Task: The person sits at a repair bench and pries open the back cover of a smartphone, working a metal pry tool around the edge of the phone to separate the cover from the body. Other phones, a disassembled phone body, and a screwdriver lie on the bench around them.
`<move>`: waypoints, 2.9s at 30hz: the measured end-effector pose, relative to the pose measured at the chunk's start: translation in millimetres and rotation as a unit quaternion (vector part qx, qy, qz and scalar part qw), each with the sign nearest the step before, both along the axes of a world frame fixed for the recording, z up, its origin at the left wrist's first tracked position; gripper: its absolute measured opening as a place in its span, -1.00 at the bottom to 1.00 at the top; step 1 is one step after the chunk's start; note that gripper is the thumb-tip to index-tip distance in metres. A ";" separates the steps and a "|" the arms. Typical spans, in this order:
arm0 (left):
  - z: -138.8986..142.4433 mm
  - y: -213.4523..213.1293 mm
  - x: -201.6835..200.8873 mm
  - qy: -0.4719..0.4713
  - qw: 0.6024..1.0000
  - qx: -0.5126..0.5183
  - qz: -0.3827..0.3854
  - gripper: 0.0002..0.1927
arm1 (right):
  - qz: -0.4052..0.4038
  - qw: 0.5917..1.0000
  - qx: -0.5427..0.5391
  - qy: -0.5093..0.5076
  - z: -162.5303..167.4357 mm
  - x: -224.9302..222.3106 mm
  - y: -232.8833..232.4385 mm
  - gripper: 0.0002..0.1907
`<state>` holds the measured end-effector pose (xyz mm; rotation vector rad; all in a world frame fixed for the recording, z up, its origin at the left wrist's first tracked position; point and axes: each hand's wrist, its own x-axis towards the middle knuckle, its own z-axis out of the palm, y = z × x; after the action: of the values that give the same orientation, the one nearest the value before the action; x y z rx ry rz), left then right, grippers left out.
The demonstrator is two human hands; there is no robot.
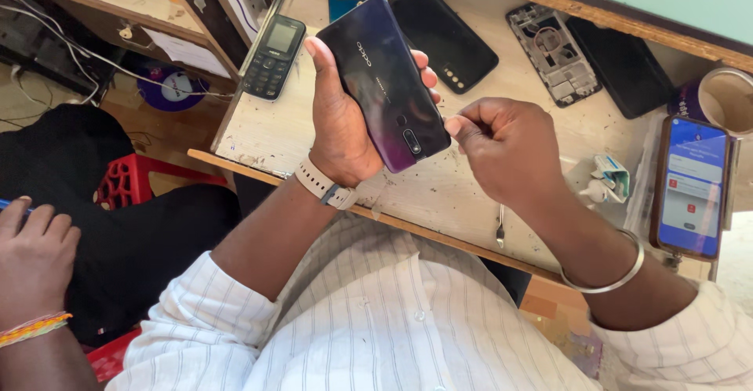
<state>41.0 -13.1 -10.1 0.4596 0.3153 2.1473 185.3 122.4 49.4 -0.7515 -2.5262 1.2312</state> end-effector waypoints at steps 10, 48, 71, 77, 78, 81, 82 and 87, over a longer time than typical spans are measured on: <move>7.4 -5.5 0.1 -0.012 0.997 0.049 -0.060 0.02 | 0.062 0.986 0.077 0.133 -6.2 7.1 -3.8 -0.90; -16.3 20.5 34.2 -0.127 0.980 0.000 -0.151 -0.33 | 0.108 0.951 -0.085 0.278 -2.7 2.3 17.4 -0.77; 8.7 -4.1 -12.8 -0.006 0.998 0.010 -0.057 0.03 | 0.057 0.998 0.029 0.026 23.4 9.3 9.0 -0.79; 6.3 -0.3 -12.5 -0.006 0.996 0.039 -0.081 0.02 | 0.062 0.996 0.060 0.016 23.4 8.1 9.3 -0.80; 5.6 0.0 -11.0 0.000 0.997 0.031 -0.077 0.03 | 0.066 0.996 0.059 0.010 22.1 8.3 9.9 -0.81; 6.3 0.4 -9.3 0.007 0.996 0.019 -0.089 0.04 | 0.077 0.995 0.064 0.001 17.4 7.9 13.5 -0.81; 7.2 -0.7 -9.4 -0.007 0.994 0.019 -0.107 0.03 | 0.082 0.995 0.062 -0.007 14.2 9.6 11.8 -0.80; 10.3 2.4 -6.2 -0.005 0.993 0.024 -0.115 0.01 | 0.059 0.990 -0.126 0.036 4.1 5.0 14.2 -0.82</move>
<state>34.8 -10.6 0.2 0.4885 0.1943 1.9345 190.3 136.5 53.5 -0.6040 -2.4155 1.6076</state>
